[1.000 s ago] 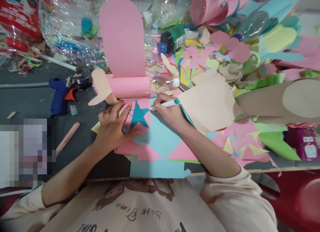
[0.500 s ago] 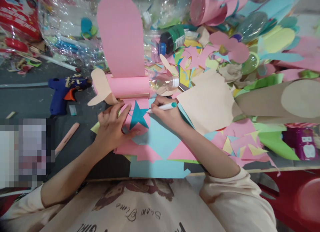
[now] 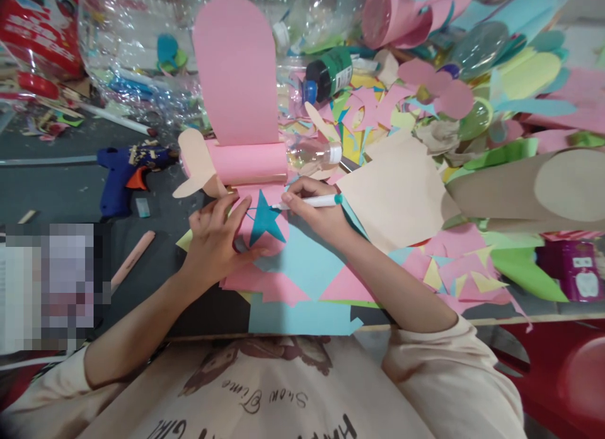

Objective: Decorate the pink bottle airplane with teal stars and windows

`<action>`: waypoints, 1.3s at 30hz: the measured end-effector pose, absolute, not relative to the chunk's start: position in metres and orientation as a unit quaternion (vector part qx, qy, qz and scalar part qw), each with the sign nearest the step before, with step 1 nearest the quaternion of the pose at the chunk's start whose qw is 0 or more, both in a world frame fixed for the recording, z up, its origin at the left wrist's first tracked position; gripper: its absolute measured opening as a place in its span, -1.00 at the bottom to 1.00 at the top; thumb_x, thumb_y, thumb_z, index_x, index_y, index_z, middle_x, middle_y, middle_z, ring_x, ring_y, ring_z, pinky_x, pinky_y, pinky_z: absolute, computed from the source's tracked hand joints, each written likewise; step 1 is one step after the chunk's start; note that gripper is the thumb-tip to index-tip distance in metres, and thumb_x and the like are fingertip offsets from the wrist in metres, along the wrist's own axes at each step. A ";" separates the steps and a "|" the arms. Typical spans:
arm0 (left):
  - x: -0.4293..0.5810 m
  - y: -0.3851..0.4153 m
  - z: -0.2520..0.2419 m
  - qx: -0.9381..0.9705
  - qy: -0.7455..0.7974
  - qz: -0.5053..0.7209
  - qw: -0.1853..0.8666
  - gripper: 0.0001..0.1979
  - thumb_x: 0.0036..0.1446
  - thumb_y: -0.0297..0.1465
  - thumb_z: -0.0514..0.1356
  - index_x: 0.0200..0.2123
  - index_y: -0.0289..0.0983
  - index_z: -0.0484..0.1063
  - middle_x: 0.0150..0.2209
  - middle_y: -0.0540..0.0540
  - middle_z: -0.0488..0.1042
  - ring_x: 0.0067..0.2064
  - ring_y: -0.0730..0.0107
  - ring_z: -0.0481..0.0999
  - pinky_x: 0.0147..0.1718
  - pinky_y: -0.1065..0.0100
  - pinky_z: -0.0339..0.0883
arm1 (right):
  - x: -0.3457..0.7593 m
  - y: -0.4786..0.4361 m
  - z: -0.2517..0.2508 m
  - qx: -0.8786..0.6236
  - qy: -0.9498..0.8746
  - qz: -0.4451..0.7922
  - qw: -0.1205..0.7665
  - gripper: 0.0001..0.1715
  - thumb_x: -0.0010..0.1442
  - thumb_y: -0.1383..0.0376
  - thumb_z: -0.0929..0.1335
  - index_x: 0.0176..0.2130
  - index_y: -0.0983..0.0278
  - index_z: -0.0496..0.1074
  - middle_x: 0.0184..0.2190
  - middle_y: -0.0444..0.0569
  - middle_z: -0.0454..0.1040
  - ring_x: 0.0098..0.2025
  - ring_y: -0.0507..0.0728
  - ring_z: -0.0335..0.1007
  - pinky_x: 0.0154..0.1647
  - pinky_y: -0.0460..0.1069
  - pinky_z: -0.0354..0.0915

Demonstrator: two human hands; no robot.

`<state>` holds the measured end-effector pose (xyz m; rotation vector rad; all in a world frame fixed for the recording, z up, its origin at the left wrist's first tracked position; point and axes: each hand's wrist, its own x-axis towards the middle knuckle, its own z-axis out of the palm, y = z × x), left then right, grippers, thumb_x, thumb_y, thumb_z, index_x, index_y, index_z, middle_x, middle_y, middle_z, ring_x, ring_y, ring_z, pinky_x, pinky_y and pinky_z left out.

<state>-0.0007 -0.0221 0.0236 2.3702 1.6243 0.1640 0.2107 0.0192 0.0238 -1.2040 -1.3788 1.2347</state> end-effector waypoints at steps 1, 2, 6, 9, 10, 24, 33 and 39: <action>-0.001 -0.022 0.024 0.817 0.559 0.058 0.130 -0.05 0.06 0.28 0.12 0.32 -0.25 0.26 0.26 -0.43 0.34 0.21 -0.27 0.36 0.05 0.00 0.16 | 0.209 0.020 0.025 -0.473 -0.570 0.506 0.441 -0.71 0.10 0.11 0.46 -0.51 0.22 0.44 -0.61 -0.19 0.43 -0.56 0.00 0.30 -0.50 -0.06 0.24; -0.001 -0.023 0.024 0.817 0.558 0.058 0.130 -0.06 0.06 0.27 0.13 0.32 -0.25 0.26 0.26 -0.42 0.34 0.21 -0.26 0.36 0.06 0.01 0.16 | 0.206 0.021 0.027 -0.460 -0.582 0.514 0.431 -0.75 0.09 0.14 0.47 -0.49 0.22 0.46 -0.57 -0.17 0.47 -0.52 0.01 0.34 -0.46 -0.05 0.27; 0.000 -0.023 0.025 0.817 0.557 0.053 0.139 -0.11 0.11 0.23 0.11 0.31 -0.26 0.26 0.27 -0.41 0.33 0.20 -0.25 0.38 0.05 0.00 0.16 | 0.193 0.027 0.030 -0.422 -0.596 0.552 0.403 -0.83 0.04 0.20 0.49 -0.45 0.23 0.50 -0.51 -0.15 0.51 -0.49 0.01 0.36 -0.45 -0.06 0.27; 0.000 -0.023 0.023 0.812 0.562 0.066 0.143 -0.18 0.18 0.18 0.10 0.28 -0.29 0.29 0.26 -0.41 0.35 0.19 -0.22 0.39 0.04 0.00 0.17 | 0.187 0.031 0.028 -0.422 -0.573 0.568 0.413 -0.77 0.11 0.16 0.42 -0.48 0.24 0.46 -0.59 -0.16 0.46 -0.55 0.00 0.31 -0.50 -0.06 0.24; 0.000 -0.024 0.022 0.808 0.566 0.074 0.147 -0.19 0.18 0.16 0.11 0.27 -0.30 0.29 0.25 -0.40 0.36 0.19 -0.20 0.40 0.05 0.00 0.17 | 0.186 0.031 0.027 -0.423 -0.567 0.570 0.418 -0.76 0.13 0.16 0.39 -0.49 0.24 0.45 -0.60 -0.17 0.44 -0.57 -0.01 0.30 -0.52 -0.07 0.23; -0.001 -0.022 0.019 0.789 0.582 0.088 0.173 -0.13 0.09 0.14 0.23 0.28 -0.31 0.23 0.26 -0.41 0.35 0.21 -0.20 0.40 0.09 -0.02 0.17 | 0.184 0.033 0.018 -0.447 -0.606 0.537 0.381 -0.71 0.14 0.17 0.39 -0.53 0.25 0.38 -0.58 -0.16 0.42 -0.54 -0.01 0.25 -0.47 -0.07 0.22; -0.002 -0.024 0.017 0.796 0.576 0.105 0.154 -0.15 0.07 0.10 0.28 0.26 -0.32 0.25 0.26 -0.42 0.37 0.22 -0.18 0.41 0.10 0.00 0.18 | 0.184 0.032 0.017 -0.456 -0.617 0.523 0.370 -0.78 0.10 0.23 0.36 -0.53 0.27 0.39 -0.60 -0.15 0.41 -0.54 0.00 0.24 -0.51 -0.08 0.16; -0.002 -0.023 0.018 0.799 0.572 0.097 0.159 -0.13 0.06 0.11 0.29 0.27 -0.33 0.24 0.27 -0.43 0.35 0.22 -0.19 0.41 0.09 -0.01 0.18 | 0.183 0.032 0.017 -0.462 -0.615 0.523 0.368 -0.77 0.08 0.25 0.35 -0.57 0.25 0.35 -0.63 -0.16 0.36 -0.53 0.00 0.21 -0.52 -0.08 0.15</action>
